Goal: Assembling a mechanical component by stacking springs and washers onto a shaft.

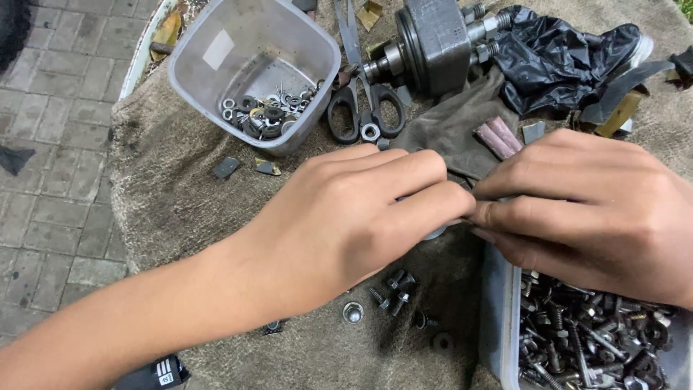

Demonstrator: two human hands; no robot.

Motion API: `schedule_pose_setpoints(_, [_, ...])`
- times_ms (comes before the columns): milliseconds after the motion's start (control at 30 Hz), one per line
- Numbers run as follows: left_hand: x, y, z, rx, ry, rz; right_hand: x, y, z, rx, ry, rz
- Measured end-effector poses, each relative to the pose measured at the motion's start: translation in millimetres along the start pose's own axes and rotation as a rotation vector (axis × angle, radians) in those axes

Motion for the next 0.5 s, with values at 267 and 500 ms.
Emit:
schedule_pose_setpoints(267, [0.7, 0.6, -2.8, 0.007, -0.042, 0.018, 1.5, 2.2, -0.9, 0.011, 0.023, 0.034])
schedule_pose_setpoints(500, [7.4, -1.9, -5.5, 0.03, -0.089, 0.079, 0.0, -1.5, -4.2, 0.016, 0.025, -0.016])
Point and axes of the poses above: each hand's wrist, its own y-axis away from the middle knuckle, its own z-axis out of the back of the hand, x = y × z, the point moved 8 cm from there along -y, towards the middle knuckle, and after that the axes turned 15 degrees about -x, right-handed, at the moved point
